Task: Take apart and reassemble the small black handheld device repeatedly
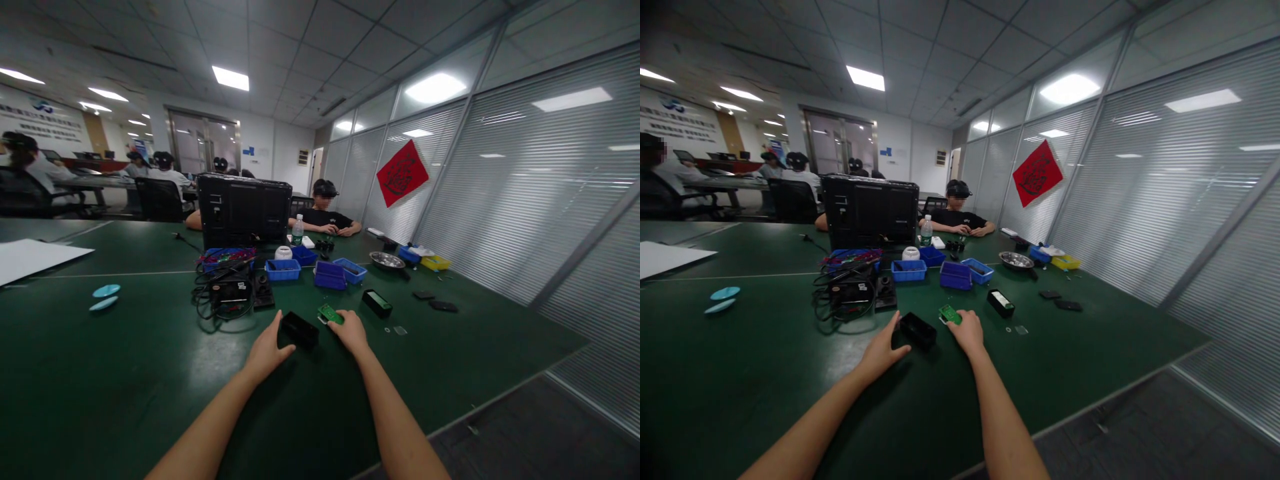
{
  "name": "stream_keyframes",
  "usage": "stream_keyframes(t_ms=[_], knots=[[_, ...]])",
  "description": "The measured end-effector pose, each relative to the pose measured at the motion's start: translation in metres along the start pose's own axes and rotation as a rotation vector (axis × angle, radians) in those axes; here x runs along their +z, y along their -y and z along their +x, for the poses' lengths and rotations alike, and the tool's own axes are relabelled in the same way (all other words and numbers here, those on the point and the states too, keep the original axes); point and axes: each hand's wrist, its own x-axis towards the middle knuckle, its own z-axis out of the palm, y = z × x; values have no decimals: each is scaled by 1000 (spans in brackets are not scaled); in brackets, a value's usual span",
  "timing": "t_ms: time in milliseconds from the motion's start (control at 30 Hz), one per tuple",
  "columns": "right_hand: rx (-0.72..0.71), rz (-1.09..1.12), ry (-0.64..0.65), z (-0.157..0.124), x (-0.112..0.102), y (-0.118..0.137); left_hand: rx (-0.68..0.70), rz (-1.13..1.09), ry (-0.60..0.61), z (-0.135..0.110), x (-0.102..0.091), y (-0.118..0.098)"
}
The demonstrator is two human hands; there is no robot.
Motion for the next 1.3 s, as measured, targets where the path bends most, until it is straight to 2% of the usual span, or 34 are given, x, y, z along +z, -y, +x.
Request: stream_keyframes(t_ms=[167, 267, 400, 567, 700, 800, 933, 1000, 1133, 1300], knots=[[-248, 183, 92, -5, 16, 11, -13, 42, 6, -1, 0, -5], [-328, 234, 133, -5, 18, 11, 46, 119, 10, -3, -2, -9], [-318, 247, 131, -4, 17, 7, 133, 82, -7, -6, -5, -14], [-316, 250, 92, -4, 16, 6, 102, 47, 152, -9, -6, -17], [-261, 297, -69, -2, 11, 8, 28, 8, 143, -8, -5, -15], [-225, 496, -135, -2, 0, 11, -1, -3, 106, -5, -2, -11], [-285, 808, 45, -8, -15, 19, 15, 31, 86, -3, 0, -7], [-333, 849, 156, -13, -18, 24, 22, 26, 74, -3, 1, -6], [-400, 681, 277, -20, -19, 30, 19, 30, 43, -3, 0, -9], [-474, 460, 304, -19, -19, 31, 5, 20, 56, -4, -3, -13]])
